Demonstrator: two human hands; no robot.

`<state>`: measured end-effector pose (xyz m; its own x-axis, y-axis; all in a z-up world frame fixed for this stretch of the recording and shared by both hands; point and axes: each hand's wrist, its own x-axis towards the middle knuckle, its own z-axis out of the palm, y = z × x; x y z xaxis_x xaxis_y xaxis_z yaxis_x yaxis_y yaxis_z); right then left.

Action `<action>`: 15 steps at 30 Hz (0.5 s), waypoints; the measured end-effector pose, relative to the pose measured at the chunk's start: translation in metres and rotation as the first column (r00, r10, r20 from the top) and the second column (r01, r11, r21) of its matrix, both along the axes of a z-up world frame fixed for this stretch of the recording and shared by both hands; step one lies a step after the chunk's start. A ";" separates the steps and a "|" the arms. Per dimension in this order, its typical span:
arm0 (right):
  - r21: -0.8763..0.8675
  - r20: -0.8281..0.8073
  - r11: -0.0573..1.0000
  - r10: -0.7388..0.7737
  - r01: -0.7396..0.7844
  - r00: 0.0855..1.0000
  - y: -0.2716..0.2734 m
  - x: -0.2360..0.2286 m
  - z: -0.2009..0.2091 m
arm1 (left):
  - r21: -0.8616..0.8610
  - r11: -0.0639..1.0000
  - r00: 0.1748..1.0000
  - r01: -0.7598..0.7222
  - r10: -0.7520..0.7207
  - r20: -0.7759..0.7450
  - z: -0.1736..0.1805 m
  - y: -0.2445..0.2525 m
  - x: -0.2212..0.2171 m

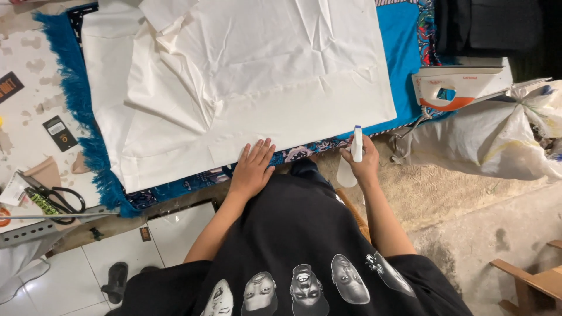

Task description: Ironing and folding a white shirt on a mat on the floor.

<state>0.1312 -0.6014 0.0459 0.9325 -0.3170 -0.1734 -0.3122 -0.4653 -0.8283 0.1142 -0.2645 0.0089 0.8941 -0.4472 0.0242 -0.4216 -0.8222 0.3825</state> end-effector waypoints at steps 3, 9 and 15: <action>-0.087 -0.084 0.995 0.033 -0.040 0.996 -0.030 -0.001 -0.013 | 0.060 0.997 0.998 -0.053 0.055 -0.036 -0.006 -0.011 -0.003; -0.028 -0.098 0.997 0.068 -0.071 0.993 -0.048 -0.008 -0.007 | 0.123 0.987 0.994 -0.100 0.106 -0.037 -0.016 -0.019 -0.012; -0.100 -0.113 0.994 0.022 -0.033 0.993 -0.073 -0.008 -0.039 | 0.114 0.984 0.989 -0.137 0.142 -0.040 -0.017 -0.028 -0.009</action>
<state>0.1236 -0.6745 0.0073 0.9178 -0.3126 -0.2448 -0.3856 -0.5548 -0.7373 0.1049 -0.2921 -0.0077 0.9467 -0.3159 -0.0626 -0.2835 -0.9098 0.3031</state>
